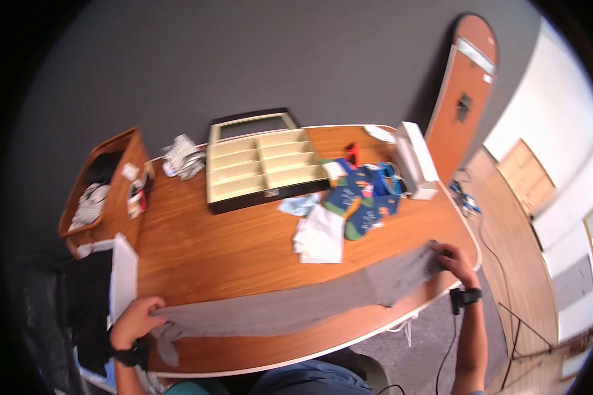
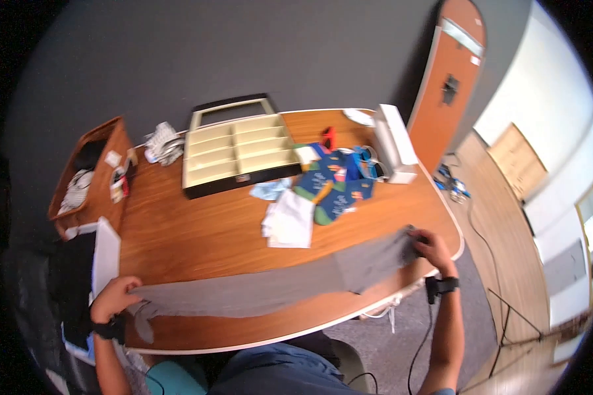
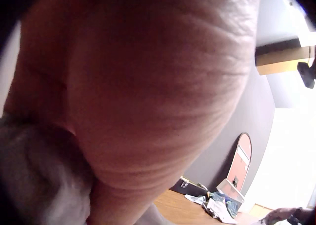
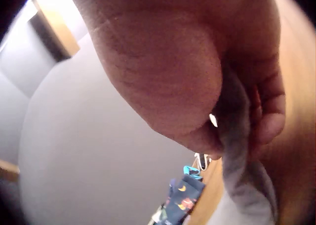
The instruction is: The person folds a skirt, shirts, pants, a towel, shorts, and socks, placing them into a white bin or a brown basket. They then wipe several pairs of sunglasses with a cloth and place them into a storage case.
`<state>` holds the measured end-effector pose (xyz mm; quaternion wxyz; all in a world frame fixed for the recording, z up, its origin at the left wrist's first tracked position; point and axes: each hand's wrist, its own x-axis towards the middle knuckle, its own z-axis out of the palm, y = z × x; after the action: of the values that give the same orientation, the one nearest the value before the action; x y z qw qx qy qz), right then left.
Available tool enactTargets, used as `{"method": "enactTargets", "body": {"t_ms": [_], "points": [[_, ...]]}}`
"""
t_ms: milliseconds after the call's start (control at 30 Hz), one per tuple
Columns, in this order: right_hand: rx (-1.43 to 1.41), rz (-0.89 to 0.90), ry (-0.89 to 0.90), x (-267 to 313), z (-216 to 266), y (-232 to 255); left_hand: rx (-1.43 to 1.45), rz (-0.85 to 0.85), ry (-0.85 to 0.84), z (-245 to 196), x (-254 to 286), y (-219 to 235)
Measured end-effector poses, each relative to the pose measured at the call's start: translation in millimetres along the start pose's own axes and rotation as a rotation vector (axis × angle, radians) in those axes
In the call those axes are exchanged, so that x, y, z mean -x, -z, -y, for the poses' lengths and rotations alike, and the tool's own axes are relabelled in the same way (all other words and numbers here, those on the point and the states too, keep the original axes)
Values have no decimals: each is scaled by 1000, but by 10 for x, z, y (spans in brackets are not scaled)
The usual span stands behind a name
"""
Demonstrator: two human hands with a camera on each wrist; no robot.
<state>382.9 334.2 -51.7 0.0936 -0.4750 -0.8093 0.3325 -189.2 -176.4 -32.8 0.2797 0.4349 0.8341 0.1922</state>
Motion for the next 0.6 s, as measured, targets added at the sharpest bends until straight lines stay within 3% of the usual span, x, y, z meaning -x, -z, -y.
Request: {"method": "enactTargets", "body": {"t_ms": [67, 133, 200, 300, 400, 533, 600], "points": [[224, -288, 184, 102, 103, -74, 9, -30, 40, -59, 33, 22], [346, -362, 240, 217, 380, -35, 4, -44, 103, -111, 35, 66], [352, -337, 291, 305, 574, -62, -18, -68, 78, -216, 33, 101], [253, -24, 382, 289, 487, -146, 19, -90, 78, -233, -9, 101], [353, 92, 317, 263, 376, -286, 33, -114, 80, -156, -33, 106], [358, -36, 426, 246, 288, -321, -35, -179, 71, 46, -54, 112], [311, -6, 437, 218, 232, -287, -46, -207, 69, 94, -53, 141]]}}
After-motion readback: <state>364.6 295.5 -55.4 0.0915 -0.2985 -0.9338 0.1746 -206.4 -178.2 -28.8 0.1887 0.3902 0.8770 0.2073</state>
